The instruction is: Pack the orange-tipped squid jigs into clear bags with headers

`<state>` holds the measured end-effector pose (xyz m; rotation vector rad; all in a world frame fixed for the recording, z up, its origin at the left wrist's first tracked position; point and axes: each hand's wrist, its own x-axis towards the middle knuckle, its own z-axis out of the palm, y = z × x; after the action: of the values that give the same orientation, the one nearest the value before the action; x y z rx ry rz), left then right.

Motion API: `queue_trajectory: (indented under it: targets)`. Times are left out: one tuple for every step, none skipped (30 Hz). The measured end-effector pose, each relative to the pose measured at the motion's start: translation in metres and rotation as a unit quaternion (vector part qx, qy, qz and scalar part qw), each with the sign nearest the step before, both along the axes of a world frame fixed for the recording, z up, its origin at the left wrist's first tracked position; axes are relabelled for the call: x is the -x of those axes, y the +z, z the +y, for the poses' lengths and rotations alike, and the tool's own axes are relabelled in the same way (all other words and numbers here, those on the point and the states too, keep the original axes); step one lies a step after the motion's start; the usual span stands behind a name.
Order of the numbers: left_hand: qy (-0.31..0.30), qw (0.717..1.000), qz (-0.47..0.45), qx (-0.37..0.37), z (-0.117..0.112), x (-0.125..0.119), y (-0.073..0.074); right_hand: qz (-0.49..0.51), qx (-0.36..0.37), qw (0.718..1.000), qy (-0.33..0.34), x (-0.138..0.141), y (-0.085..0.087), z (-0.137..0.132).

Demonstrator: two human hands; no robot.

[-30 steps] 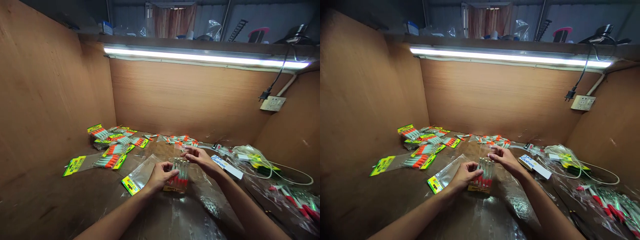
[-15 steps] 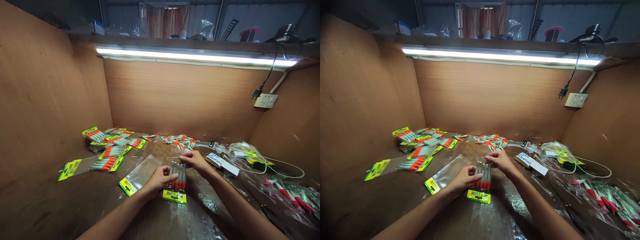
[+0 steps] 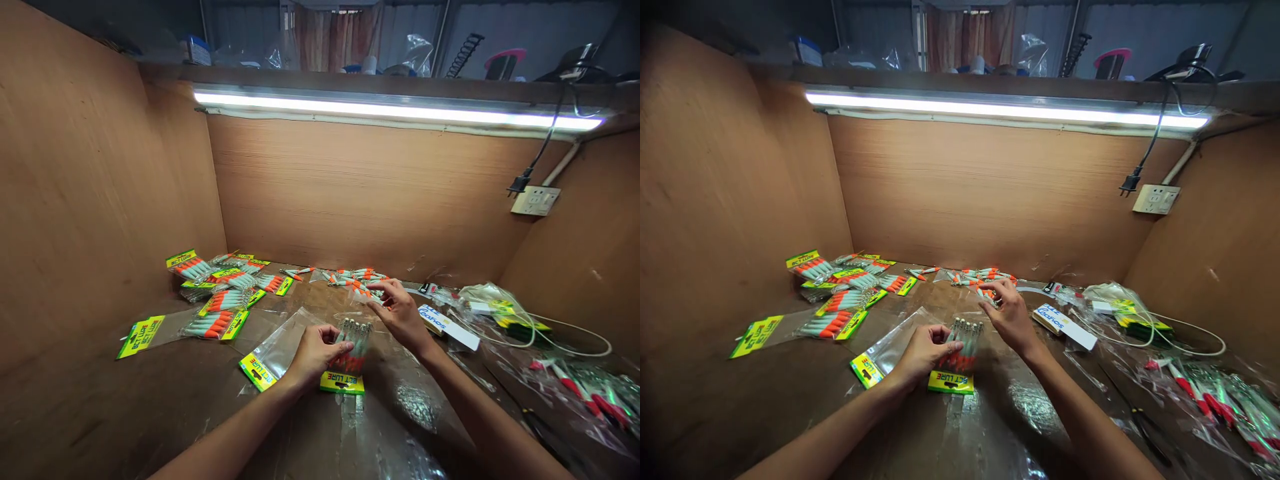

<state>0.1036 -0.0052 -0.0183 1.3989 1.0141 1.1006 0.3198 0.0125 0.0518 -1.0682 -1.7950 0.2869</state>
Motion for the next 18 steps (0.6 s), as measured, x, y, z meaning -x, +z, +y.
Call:
queue_trajectory:
  targets:
    - [0.005,1.000,0.006,-0.008,0.000,0.000,0.000,-0.021,-0.025,0.999,0.010,0.001,0.003,-0.003]
    - [0.010,1.000,0.015,-0.021,0.000,0.000,0.000,-0.044,-0.034,0.998,0.023,0.003,0.005,-0.006]
    - [0.015,0.999,0.026,-0.038,-0.001,0.000,0.001,-0.068,-0.035,0.996,0.037,0.003,0.007,-0.008]
    - [0.021,0.997,0.038,-0.056,-0.001,0.001,0.002,-0.091,-0.032,0.994,0.048,0.003,0.009,-0.010]
    - [0.025,0.996,0.052,-0.075,-0.002,0.001,0.003,-0.111,-0.026,0.992,0.057,0.003,0.010,-0.011]
    - [0.029,0.993,0.066,-0.091,-0.003,0.001,0.004,-0.126,-0.021,0.990,0.065,0.003,0.011,-0.011]
    - [0.030,0.991,0.079,-0.103,-0.004,0.001,0.005,-0.136,-0.015,0.988,0.075,0.002,0.012,-0.011]
    - [0.030,0.989,0.089,-0.111,-0.005,0.002,0.006,-0.142,-0.009,0.986,0.086,0.002,0.013,-0.012]
    - [0.031,0.988,0.097,-0.116,-0.006,0.002,0.006,-0.144,-0.001,0.985,0.096,0.001,0.013,-0.012]
    - [0.031,0.987,0.102,-0.121,-0.006,0.002,0.007,-0.144,0.007,0.984,0.105,0.001,0.014,-0.011]
    - [0.031,0.986,0.106,-0.124,-0.007,0.002,0.008,-0.143,0.016,0.983,0.112,0.000,0.014,-0.011]
    - [0.032,0.986,0.110,-0.125,-0.007,0.002,0.008,-0.142,0.023,0.983,0.118,-0.001,0.014,-0.011]
    - [0.033,0.985,0.114,-0.127,-0.008,0.002,0.009,-0.141,0.028,0.982,0.121,-0.001,0.013,-0.010]
    - [0.034,0.984,0.119,-0.129,-0.009,0.002,0.009,-0.141,0.030,0.982,0.123,-0.001,0.012,-0.010]
    - [0.034,0.982,0.127,-0.133,-0.010,0.002,0.010,-0.141,0.029,0.982,0.122,-0.001,0.011,-0.009]
    - [0.034,0.981,0.135,-0.138,-0.011,0.002,0.011,-0.140,0.026,0.982,0.120,-0.001,0.010,-0.009]
    - [0.034,0.979,0.143,-0.144,-0.011,0.002,0.012,-0.141,0.021,0.983,0.117,-0.001,0.009,-0.009]
    - [0.035,0.976,0.150,-0.151,-0.012,0.002,0.013,-0.142,0.016,0.983,0.114,0.000,0.008,-0.009]
